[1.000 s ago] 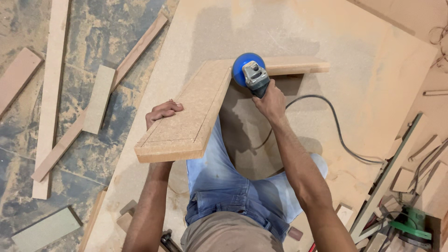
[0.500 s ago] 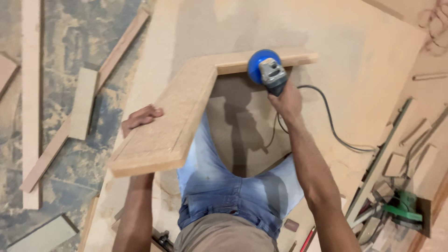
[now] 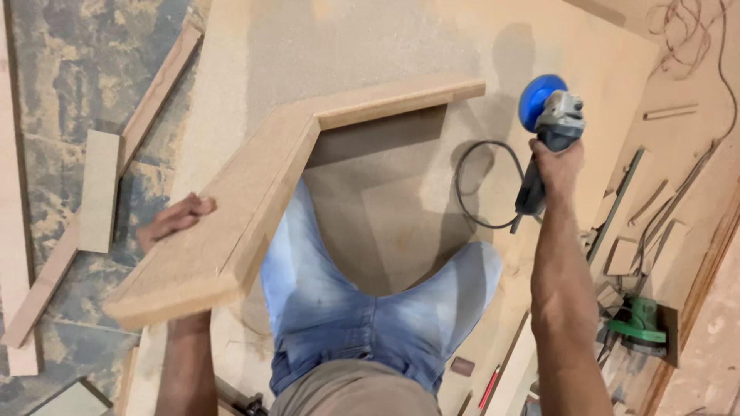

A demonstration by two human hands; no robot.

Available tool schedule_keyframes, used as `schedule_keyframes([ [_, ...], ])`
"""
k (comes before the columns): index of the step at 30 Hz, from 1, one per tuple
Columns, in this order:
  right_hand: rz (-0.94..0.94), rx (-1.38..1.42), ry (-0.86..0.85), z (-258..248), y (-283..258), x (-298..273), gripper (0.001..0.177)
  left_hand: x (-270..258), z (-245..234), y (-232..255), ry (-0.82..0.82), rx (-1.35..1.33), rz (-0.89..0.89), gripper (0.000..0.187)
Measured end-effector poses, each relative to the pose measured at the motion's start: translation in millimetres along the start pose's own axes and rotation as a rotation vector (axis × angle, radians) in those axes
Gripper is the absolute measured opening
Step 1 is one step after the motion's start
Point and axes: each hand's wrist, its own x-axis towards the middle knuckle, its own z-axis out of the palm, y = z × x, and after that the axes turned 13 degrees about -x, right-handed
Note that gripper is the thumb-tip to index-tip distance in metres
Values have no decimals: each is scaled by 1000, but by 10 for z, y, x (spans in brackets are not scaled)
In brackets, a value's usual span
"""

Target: The person marks lines on L-shaped wood pieces using a pencil and then sands the edges of one L-shaped wood piece using a power sander.

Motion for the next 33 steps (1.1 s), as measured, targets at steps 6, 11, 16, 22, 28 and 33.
schedule_keyframes([
  [6, -526, -193, 305, -720, -159, -328, 67, 100, -20, 14, -155, 149, 167, 47],
  [11, -606, 126, 274, -1219, -158, -881, 61, 124, -183, -109, -233, 212, 304, 44],
  [16, -539, 93, 245, -1184, -223, -1521, 58, 150, -197, -34, -248, 227, 270, 41],
  [22, -462, -5, 206, -216, -300, -1871, 67, 88, -214, 14, -270, 257, 196, 34],
  [28, -401, 9, -46, 780, -963, -2080, 64, -28, -129, 30, -179, 119, -21, 47],
  [33, -624, -83, 1, 1361, -1459, -2162, 51, 22, -192, -124, -158, -73, 24, 25],
])
